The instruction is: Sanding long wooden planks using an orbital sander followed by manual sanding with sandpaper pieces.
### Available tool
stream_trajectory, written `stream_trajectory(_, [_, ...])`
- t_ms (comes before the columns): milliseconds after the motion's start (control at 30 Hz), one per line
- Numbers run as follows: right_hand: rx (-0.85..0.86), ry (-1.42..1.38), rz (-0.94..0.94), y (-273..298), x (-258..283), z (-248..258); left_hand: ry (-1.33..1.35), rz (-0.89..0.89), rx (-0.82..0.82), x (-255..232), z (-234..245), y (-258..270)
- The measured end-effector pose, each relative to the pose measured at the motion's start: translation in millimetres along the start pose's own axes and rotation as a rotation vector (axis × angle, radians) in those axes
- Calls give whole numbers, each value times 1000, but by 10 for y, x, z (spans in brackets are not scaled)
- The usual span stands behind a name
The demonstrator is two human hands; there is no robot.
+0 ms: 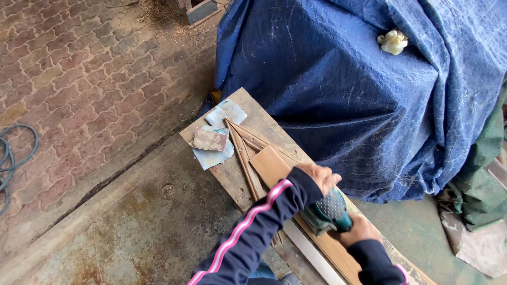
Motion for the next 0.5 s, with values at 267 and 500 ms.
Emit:
stream_trajectory(267, [74, 100, -144, 498, -1022, -338, 141, -52, 4, -640, -329, 633])
stream_trajectory(500, [269, -71, -176, 598, -1380, -729, 205, -73, 7, -703, -371, 853])
Point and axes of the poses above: each hand's wrist, its own y-axis away from the middle knuckle, its own z-axis out of the back of the hand, x = y × z, the point moved 8 cm from there along -y, towards the middle knuckle, and after that the axes turned 10 degrees about -x, right-handed, at the moved point
